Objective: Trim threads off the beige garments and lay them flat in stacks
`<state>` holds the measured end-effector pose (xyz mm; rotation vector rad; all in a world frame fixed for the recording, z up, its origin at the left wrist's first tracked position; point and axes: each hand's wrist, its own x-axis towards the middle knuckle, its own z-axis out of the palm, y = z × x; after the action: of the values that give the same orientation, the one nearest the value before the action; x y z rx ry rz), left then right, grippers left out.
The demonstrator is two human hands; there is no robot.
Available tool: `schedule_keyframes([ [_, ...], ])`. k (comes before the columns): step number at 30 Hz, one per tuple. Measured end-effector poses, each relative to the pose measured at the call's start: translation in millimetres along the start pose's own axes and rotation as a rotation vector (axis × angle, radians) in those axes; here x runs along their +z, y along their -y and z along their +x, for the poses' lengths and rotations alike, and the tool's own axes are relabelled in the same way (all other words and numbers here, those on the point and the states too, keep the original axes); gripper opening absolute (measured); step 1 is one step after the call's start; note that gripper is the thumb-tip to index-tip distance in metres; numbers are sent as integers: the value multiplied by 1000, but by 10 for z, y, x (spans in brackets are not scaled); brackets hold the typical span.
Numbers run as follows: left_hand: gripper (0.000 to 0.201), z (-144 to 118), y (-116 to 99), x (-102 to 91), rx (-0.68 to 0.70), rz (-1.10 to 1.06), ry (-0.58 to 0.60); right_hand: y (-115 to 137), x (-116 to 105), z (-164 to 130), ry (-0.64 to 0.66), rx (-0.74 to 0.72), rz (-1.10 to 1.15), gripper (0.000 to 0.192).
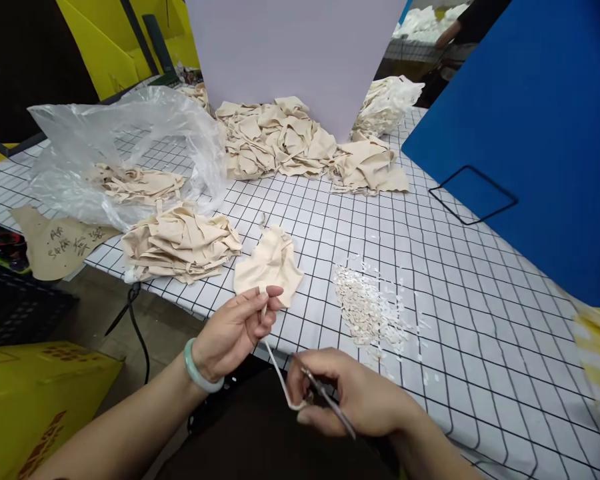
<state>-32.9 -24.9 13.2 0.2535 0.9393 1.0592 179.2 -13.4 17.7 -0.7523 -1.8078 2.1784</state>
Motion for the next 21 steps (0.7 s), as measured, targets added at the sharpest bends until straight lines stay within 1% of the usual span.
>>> schedule_keyframes([
  [1,16,-22,-41,-3,32,55,4,-94,-39,37,-61,-17,38,10],
  [4,17,-124,-102,15,107,260,104,-275,-184,279,-446,-183,80,20],
  [5,18,-158,-103,30,119,319,140,-291,-206,383,-510,-220,57,25],
  [6,18,-186,-100,47,126,366,170,-289,-211,487,-513,-237,19,29],
  [7,19,-209,-94,61,130,401,191,-274,-202,584,-486,-236,-20,31],
  [8,21,-225,-90,70,133,426,203,-255,-189,666,-467,-227,-46,30],
  [9,23,-236,-90,71,132,446,207,-234,-180,729,-482,-223,-57,26],
  [12,28,-235,-111,17,102,508,188,-165,-253,784,-639,-236,-38,20],
  [13,29,-226,-124,-16,93,543,171,-131,-317,766,-671,-241,-11,21],
  [14,28,-216,-138,-50,109,593,135,-84,-393,740,-672,-245,19,22],
  [15,27,-206,-153,-84,160,664,81,-24,-475,717,-647,-246,50,23],
  [16,25,-196,-169,-113,246,758,18,50,-555,703,-616,-248,75,24],
  [17,23,-188,-186,-135,352,869,-38,135,-626,708,-585,-247,88,24],
  [18,21,-183,-206,-148,459,984,-69,226,-686,735,-556,-242,82,23],
  [19,19,-181,-227,-154,546,1088,-66,317,-732,785,-529,-227,60,22],
  [20,19,-181,-250,-152,597,1165,-32,403,-766,855,-505,-203,25,20],
  [21,20,-182,-273,-145,607,1201,26,478,-788,939,-479,-170,-16,19],
])
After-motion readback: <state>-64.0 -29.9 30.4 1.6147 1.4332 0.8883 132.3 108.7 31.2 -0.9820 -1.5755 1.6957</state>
